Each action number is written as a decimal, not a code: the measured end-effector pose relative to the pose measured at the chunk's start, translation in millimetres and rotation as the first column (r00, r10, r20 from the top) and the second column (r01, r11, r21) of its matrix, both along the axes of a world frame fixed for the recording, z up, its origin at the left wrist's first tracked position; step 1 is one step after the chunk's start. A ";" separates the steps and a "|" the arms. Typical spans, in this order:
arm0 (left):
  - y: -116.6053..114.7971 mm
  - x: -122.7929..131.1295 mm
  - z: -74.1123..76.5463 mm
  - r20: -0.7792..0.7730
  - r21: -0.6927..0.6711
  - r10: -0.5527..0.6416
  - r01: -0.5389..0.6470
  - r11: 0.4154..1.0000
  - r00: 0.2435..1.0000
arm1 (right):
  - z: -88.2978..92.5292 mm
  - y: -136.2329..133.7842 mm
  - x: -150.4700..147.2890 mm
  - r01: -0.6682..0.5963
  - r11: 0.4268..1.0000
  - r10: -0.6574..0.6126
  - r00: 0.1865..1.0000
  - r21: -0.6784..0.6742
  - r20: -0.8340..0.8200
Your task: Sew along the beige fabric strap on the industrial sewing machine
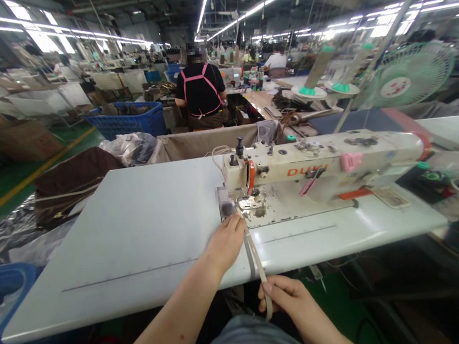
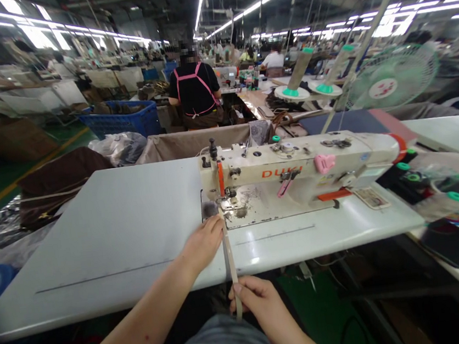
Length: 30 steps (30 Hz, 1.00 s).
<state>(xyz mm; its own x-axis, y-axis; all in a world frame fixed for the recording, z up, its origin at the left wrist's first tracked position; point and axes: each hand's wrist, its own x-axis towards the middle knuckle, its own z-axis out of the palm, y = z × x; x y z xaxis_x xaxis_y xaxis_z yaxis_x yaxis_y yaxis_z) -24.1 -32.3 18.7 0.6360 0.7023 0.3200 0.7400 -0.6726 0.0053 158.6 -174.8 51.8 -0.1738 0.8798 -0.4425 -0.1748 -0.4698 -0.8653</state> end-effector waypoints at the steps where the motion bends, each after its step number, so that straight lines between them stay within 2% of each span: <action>1: -0.2 0.1 -0.1 0.005 0.003 0.006 -0.006 1.000 1.000 | 0.5 -0.4 0.3 0.003 1.000 -0.003 1.000 0.000 0.000; 11: 0.5 -0.8 -2.6 -0.005 -0.017 -0.008 0.008 1.000 1.000 | -0.9 -3.3 -1.0 -0.002 1.000 0.002 1.000 0.023 0.011; 22: 1.6 3.5 1.3 -0.040 0.087 0.003 0.000 0.996 0.999 | -3.9 -4.2 -2.0 -0.010 1.000 0.010 1.000 0.017 -0.007; 27: -1.1 2.5 5.2 -0.159 0.094 -0.006 0.021 0.995 0.987 | -4.9 -5.5 1.1 -0.064 0.993 0.064 0.998 0.097 0.003; 30: -1.7 2.0 6.6 -0.161 0.082 -0.019 0.033 0.996 0.987 | -6.7 -2.1 5.0 -0.156 0.968 0.140 0.986 0.198 0.093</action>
<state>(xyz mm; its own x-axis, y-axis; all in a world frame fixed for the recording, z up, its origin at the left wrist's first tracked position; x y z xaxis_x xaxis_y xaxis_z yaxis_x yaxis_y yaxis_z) -22.1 -33.9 25.3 0.7011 0.6599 0.2702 0.7092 -0.6845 -0.1688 163.6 -176.9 45.1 -0.2809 0.9199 -0.2735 -0.0453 -0.2974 -0.9537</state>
